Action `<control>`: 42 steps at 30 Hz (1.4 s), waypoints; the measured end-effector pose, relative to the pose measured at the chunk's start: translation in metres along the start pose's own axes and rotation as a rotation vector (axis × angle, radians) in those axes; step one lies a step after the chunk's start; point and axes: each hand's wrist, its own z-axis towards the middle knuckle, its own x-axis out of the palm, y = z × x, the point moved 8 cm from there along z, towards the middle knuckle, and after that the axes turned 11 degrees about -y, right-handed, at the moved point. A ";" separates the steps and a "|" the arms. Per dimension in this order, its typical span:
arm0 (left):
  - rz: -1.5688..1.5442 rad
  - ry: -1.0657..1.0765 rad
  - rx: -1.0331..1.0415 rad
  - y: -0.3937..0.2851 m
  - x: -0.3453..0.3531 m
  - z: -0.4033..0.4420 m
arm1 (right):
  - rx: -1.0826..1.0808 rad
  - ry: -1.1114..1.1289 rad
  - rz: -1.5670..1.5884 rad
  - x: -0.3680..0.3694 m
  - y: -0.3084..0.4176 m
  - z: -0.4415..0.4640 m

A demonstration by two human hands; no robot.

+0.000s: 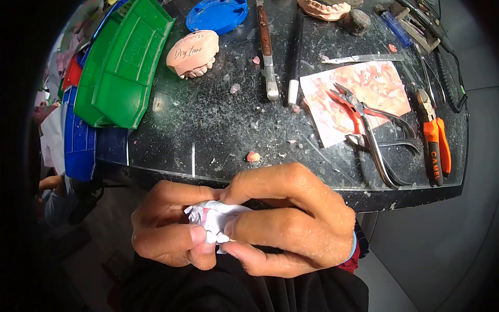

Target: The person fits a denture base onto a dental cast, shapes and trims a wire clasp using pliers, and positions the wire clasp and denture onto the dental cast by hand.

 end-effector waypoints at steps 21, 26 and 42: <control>-0.031 0.139 -0.028 0.007 0.001 -0.001 | -0.027 -0.034 -0.082 0.002 0.000 0.002; -0.037 -0.023 -0.041 0.009 -0.001 -0.006 | -0.027 0.003 -0.091 0.002 0.000 0.003; -0.007 0.089 -0.021 0.005 0.000 -0.002 | 0.030 0.006 -0.046 0.001 -0.002 0.002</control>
